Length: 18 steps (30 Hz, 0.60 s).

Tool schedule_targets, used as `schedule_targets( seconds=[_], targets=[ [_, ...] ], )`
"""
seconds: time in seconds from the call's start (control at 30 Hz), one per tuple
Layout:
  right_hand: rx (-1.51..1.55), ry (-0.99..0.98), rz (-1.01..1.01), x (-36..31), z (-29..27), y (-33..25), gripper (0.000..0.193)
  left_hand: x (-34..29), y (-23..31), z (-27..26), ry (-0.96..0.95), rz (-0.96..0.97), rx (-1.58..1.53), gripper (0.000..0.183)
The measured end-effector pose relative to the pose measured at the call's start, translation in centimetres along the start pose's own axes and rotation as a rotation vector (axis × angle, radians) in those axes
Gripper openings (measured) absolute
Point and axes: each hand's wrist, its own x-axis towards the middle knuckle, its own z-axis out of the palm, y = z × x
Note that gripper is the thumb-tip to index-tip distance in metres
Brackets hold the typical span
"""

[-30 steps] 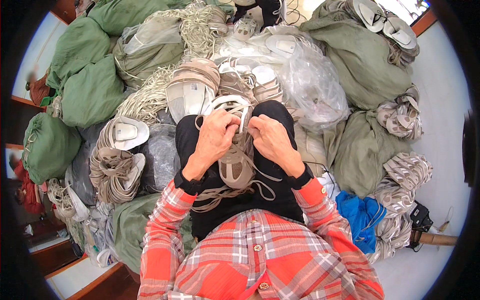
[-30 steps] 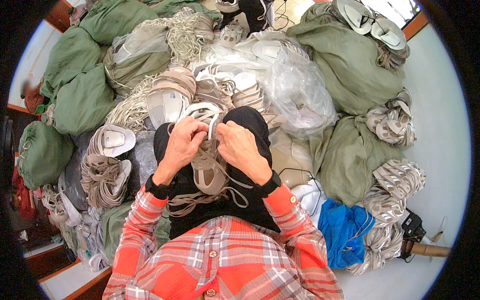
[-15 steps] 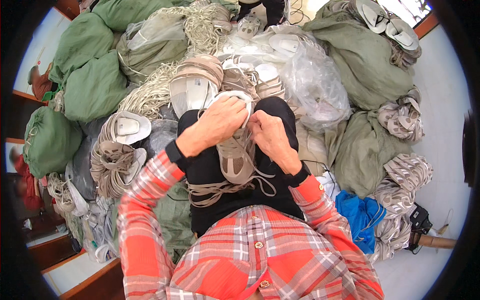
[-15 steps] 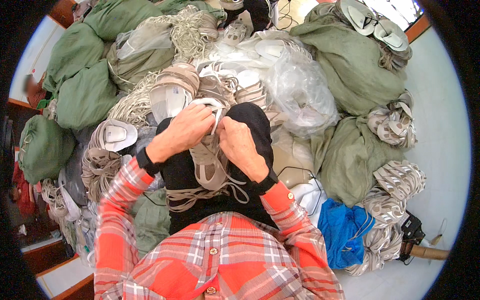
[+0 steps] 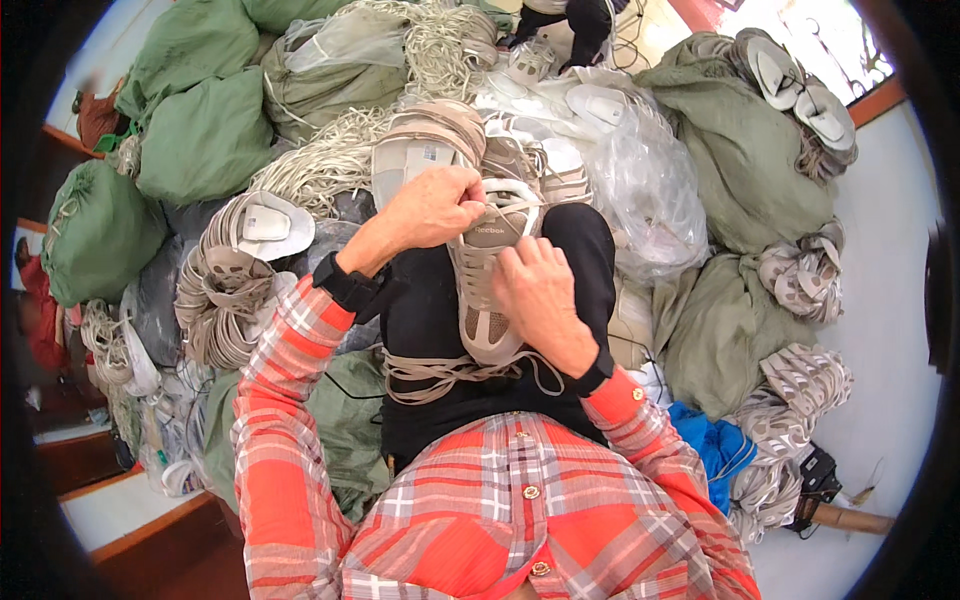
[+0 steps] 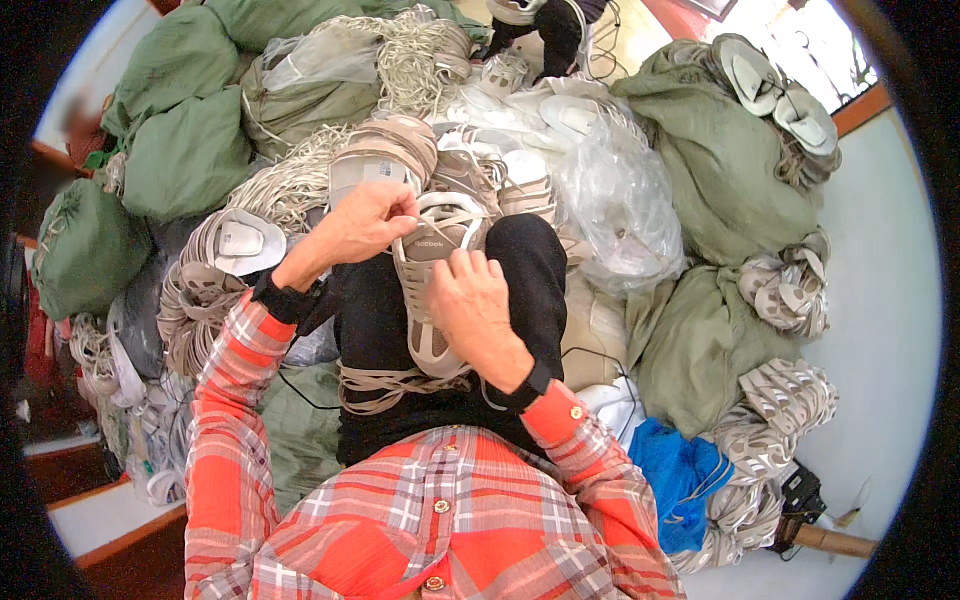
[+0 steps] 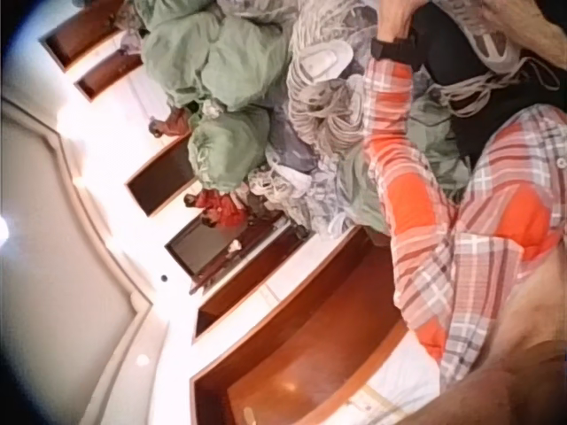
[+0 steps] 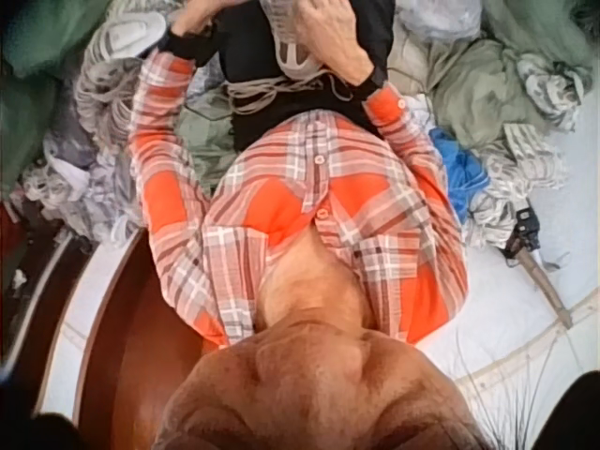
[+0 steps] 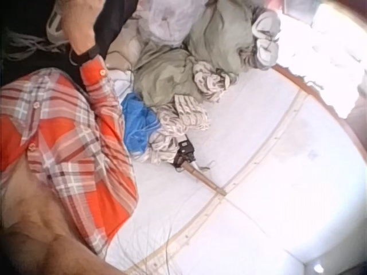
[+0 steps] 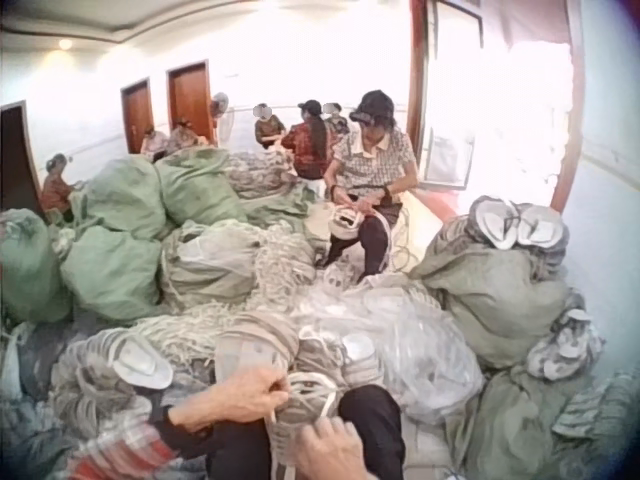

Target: Lace a tan and white sneaker while seated among bags of components.

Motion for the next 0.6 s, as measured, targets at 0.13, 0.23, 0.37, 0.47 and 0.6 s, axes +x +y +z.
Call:
schedule_targets(
  seconds=[0.13,0.23,0.37,0.47,0.6],
  targets=[
    [0.066,-0.165,-0.049,0.8,-3.7,1.6,0.009,-0.8,-0.9,0.5,0.013,-0.021,-0.116,0.017],
    [0.083,-0.217,-0.017,1.5,-5.7,3.1,0.008,-1.1,-1.3,0.4,-0.021,-0.040,-0.188,0.017],
    [-0.002,-0.388,0.024,2.1,-11.0,2.9,0.003,-2.8,-1.2,0.3,-0.252,-0.101,-0.916,0.013],
    [0.391,-0.285,-0.261,1.2,-11.7,2.1,0.006,-4.9,-1.3,1.3,-0.234,-0.154,-1.429,0.013],
    [0.626,-0.405,-0.156,0.1,-9.7,2.2,0.004,-7.0,-2.2,2.0,-0.115,-0.115,-1.665,0.010]
  ],
)
